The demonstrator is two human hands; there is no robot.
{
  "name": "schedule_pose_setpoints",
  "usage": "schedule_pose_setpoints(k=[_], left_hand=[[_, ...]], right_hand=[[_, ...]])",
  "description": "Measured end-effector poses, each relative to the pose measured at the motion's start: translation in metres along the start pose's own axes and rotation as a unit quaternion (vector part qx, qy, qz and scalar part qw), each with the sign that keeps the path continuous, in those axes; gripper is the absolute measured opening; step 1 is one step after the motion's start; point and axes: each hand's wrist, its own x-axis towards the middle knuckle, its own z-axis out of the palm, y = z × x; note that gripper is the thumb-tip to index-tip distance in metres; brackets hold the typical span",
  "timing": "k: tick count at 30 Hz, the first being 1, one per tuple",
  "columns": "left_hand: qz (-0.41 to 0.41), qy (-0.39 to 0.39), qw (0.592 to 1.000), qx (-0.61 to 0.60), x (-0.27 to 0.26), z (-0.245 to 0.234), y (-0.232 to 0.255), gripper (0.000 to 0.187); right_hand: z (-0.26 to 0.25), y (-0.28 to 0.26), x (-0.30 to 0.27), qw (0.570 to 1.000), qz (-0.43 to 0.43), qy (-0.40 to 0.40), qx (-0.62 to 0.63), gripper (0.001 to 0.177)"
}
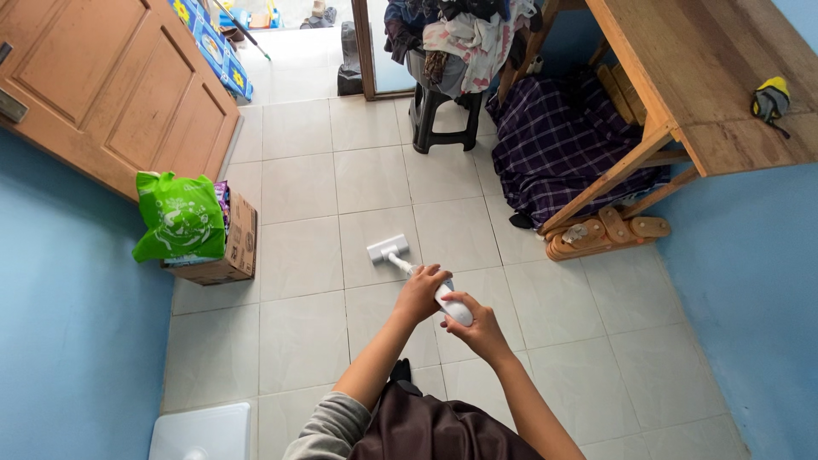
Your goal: The person uses a handheld vacuum cleaner to clean the tiled floor of a room, moving the vacuum head along the edges of the walls and around a standing fan and a wooden table.
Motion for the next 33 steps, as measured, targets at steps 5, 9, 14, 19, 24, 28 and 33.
schedule_pose_setpoints(k=[5,9,14,19,24,28,33], left_hand=[[-0.056,-0.029,0.998,0.032,0.006,0.019,-0.036,0.052],[-0.030,-0.015,0.998,0.056,-0.007,0.040,-0.044,0.062],[-0.040,-0.033,0.998,0.046,-0.037,0.060,-0.020,0.060],[-0.046,-0.041,0.997,0.046,-0.081,0.078,0.027,0.059],[-0.038,-0.041,0.997,0.049,-0.136,0.106,0.083,0.059],[-0.033,-0.044,0.998,0.041,-0.186,0.134,0.132,0.059],[-0.026,-0.052,0.998,0.036,-0.246,0.160,0.196,0.058]], right_hand=[[0.014,0.031,0.026,0.994,0.055,-0.025,-0.093,0.048],[0.019,0.045,0.017,0.996,0.007,-0.015,-0.090,0.052],[0.011,0.048,-0.026,0.993,0.047,-0.009,-0.106,0.052],[-0.005,0.050,-0.086,0.989,0.070,-0.004,-0.129,0.049],[-0.025,0.059,-0.164,0.987,0.055,0.018,-0.150,0.046],[-0.046,0.067,-0.236,0.985,0.057,0.022,-0.160,0.044],[-0.070,0.068,-0.323,0.983,0.078,0.028,-0.165,0.043]])
